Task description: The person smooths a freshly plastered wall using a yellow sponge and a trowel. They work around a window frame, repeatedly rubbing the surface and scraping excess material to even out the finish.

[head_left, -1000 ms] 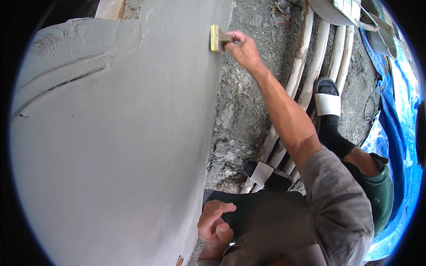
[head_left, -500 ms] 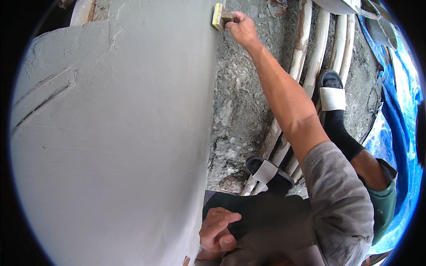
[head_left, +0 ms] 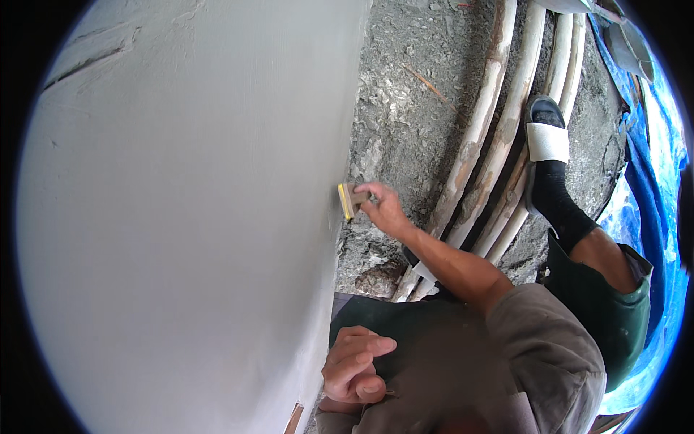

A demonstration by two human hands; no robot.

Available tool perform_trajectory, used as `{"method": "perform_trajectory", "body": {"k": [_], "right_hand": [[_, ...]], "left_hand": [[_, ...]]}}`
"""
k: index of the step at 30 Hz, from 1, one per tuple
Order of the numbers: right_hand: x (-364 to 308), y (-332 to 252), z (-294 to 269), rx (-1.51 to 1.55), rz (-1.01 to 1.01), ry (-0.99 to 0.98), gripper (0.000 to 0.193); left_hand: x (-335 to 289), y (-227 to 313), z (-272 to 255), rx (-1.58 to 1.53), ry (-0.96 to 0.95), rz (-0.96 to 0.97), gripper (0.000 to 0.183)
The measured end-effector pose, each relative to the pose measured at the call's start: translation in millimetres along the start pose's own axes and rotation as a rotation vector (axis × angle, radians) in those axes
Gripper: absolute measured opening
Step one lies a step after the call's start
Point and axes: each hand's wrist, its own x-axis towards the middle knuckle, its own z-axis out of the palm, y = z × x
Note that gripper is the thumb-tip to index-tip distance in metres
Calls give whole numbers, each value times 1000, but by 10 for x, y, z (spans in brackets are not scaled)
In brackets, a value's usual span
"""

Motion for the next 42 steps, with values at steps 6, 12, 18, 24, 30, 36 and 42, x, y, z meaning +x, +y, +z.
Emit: {"method": "perform_trajectory", "body": {"k": [6, 12, 18, 24, 30, 36, 42], "right_hand": [[1794, -1635, -1251, -11, -284, 376, 29], [651, -1001, -315, -10, -135, 18, 28], [-544, -161, 224, -108, -85, -418, 31], [1190, -1507, -1302, 123, 11, 197, 30], [2811, -2439, -2372, -29, -405, 342, 27], [1919, -2361, -1309, 134, -237, 311, 28], [90, -508, -136, 141, -7, 7, 26]], "left_hand": [[-202, 72, -62, -8, 63, 49, 41], [-311, 49, -166, -104, 64, 151, 41], [125, 232, 95, -15, -229, 298, 41], [164, 233, 203, -40, -180, 289, 41], [-41, 252, 76, 120, -39, 148, 35], [-35, 379, 143, 140, 287, -133, 25], [-44, 427, 144, 259, 285, -349, 24]]}}
